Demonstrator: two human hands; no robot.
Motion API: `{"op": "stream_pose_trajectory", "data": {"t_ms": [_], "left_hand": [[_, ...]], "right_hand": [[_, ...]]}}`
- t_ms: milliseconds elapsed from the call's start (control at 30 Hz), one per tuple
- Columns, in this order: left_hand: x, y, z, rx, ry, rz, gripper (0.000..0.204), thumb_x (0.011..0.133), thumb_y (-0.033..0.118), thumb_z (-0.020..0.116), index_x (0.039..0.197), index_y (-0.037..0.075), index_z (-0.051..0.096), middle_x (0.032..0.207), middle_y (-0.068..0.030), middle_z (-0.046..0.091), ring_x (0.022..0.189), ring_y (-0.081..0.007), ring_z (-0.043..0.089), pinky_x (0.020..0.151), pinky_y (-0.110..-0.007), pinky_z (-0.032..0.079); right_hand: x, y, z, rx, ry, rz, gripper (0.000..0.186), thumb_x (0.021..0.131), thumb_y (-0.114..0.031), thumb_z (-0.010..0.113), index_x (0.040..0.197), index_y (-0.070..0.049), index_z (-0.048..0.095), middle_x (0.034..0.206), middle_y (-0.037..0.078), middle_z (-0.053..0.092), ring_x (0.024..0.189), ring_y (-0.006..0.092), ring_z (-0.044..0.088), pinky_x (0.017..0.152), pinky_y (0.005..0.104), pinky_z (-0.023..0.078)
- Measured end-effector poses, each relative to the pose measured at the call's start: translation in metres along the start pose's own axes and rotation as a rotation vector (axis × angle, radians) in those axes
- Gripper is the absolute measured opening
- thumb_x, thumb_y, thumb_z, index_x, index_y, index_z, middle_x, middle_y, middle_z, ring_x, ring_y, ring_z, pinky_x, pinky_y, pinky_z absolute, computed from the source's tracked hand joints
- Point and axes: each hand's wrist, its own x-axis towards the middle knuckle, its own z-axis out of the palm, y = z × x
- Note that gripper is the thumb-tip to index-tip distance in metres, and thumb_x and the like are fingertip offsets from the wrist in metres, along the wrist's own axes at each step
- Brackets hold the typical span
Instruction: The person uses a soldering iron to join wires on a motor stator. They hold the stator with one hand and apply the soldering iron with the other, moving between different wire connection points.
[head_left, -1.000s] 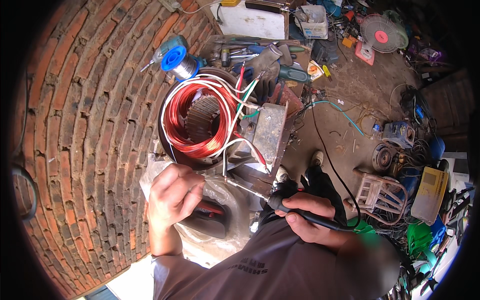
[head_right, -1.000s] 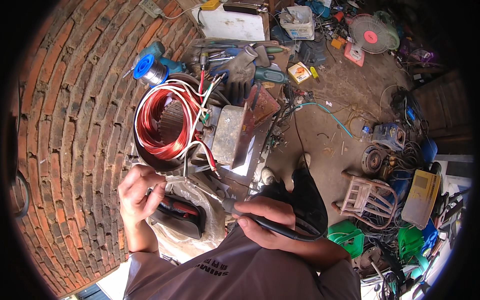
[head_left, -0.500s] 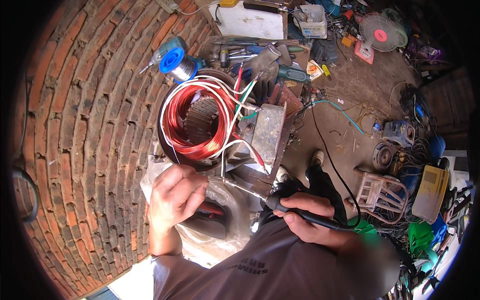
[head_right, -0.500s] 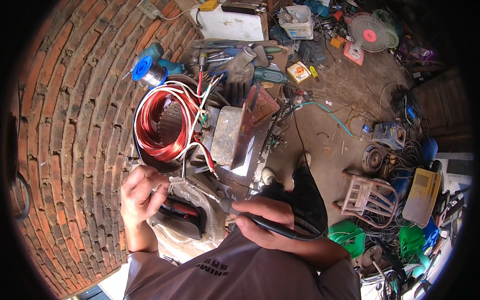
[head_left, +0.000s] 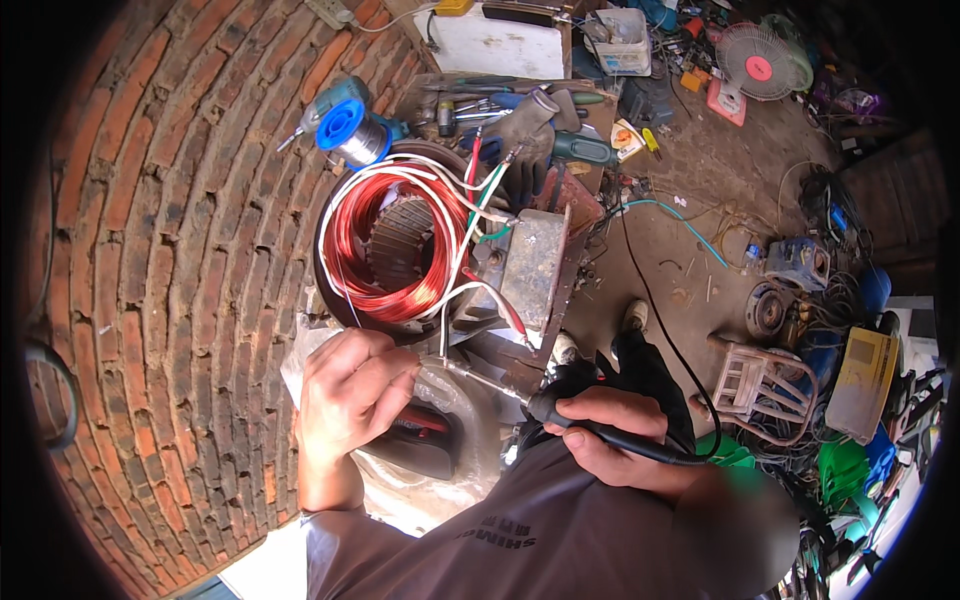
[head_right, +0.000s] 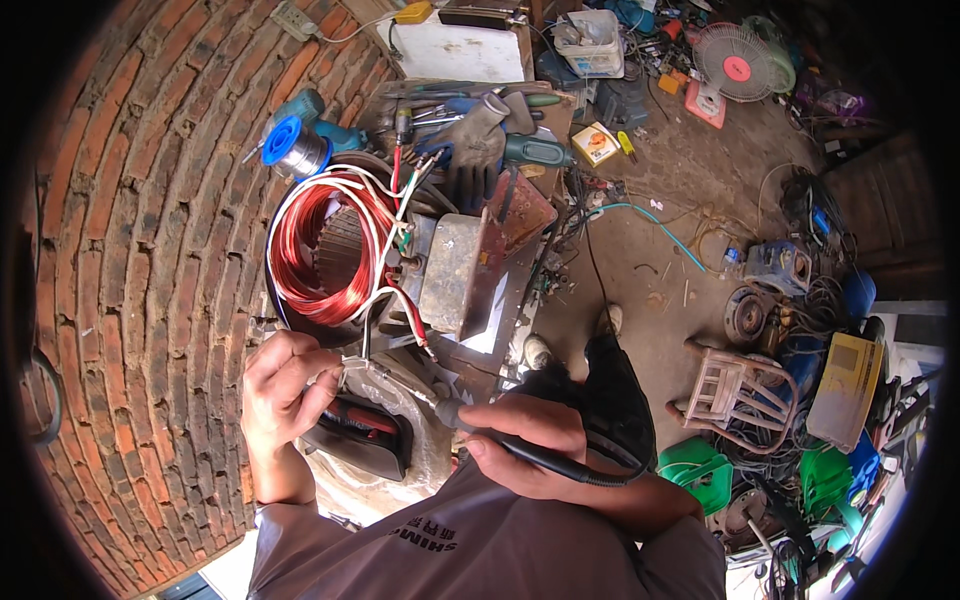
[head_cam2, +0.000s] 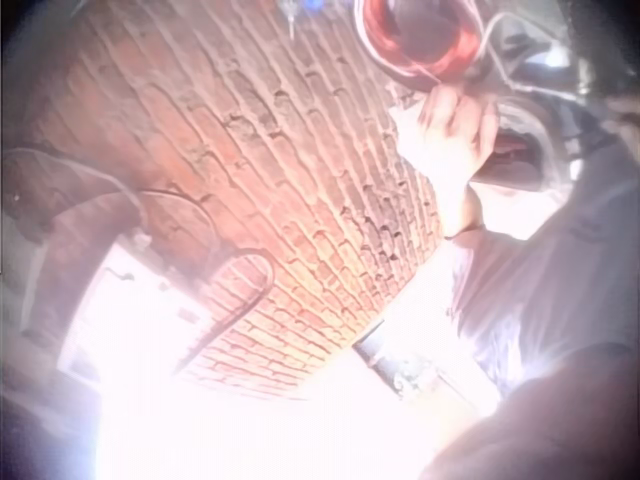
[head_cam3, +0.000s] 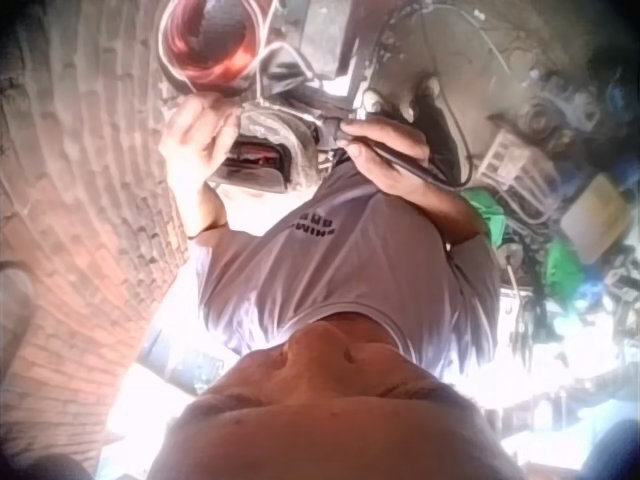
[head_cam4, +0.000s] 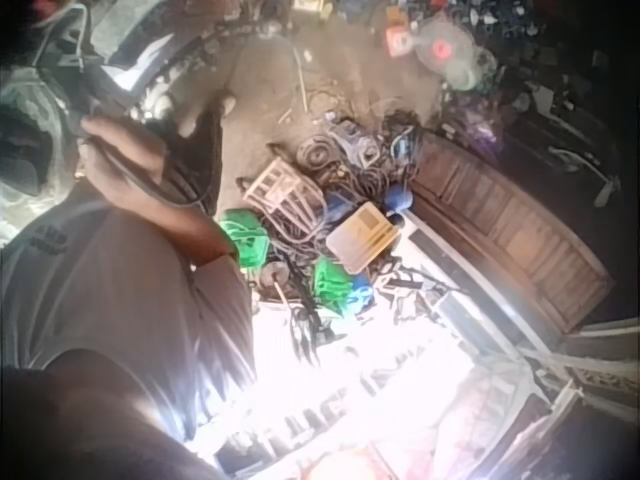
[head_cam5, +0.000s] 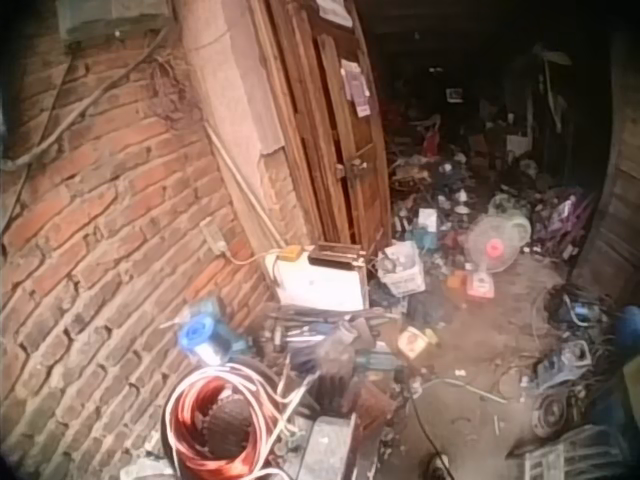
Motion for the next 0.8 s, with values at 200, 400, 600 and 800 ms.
{"op": "stream_pose_trajectory", "data": {"t_ms": [200,400,600,800], "left_hand": [[0.003,0.001,-0.003,-0.01,-0.021,0.019,0.018,0.076,0.005,0.083,0.093,0.005,0.076,0.088,-0.0082,0.067,0.073,-0.028,0.067,0.065,-0.039,0.055],[0.001,0.002,-0.007,-0.059,0.007,-0.019,0.017,0.08,0.001,0.083,0.094,0.003,0.075,0.094,-0.0121,0.07,0.08,-0.0303,0.071,0.07,-0.039,0.057],[-0.006,-0.007,-0.015,-0.055,0.001,0.039,0.021,0.078,-0.001,0.082,0.097,0.003,0.074,0.092,-0.012,0.072,0.079,-0.0302,0.072,0.068,-0.039,0.058],[0.003,-0.001,-0.014,0.086,-0.026,0.095,0.023,0.075,0.002,0.081,0.096,0.006,0.075,0.087,-0.0069,0.07,0.071,-0.0258,0.07,0.06,-0.037,0.056]], "right_hand": [[0.0,-0.001,0.0,-0.024,0.003,-0.007,0.026,0.093,0.001,0.072,0.118,0.006,0.067,0.095,0.02,0.078,0.086,0.0268,0.079,0.078,0.0362,0.064],[0.004,0.002,0.003,-0.018,0.05,-0.06,0.026,0.092,0.001,0.077,0.116,0.008,0.071,0.088,0.016,0.077,0.076,0.024,0.077,0.066,0.0313,0.06],[0.004,0.0,0.0,-0.014,0.02,-0.025,0.027,0.093,0.0,0.075,0.118,0.007,0.07,0.092,0.017,0.078,0.082,0.025,0.079,0.072,0.0332,0.062],[0.003,0.002,-0.001,-0.005,0.011,-0.015,0.028,0.093,0.0,0.074,0.119,0.007,0.068,0.093,0.019,0.078,0.083,0.0258,0.079,0.076,0.0341,0.063]]}}
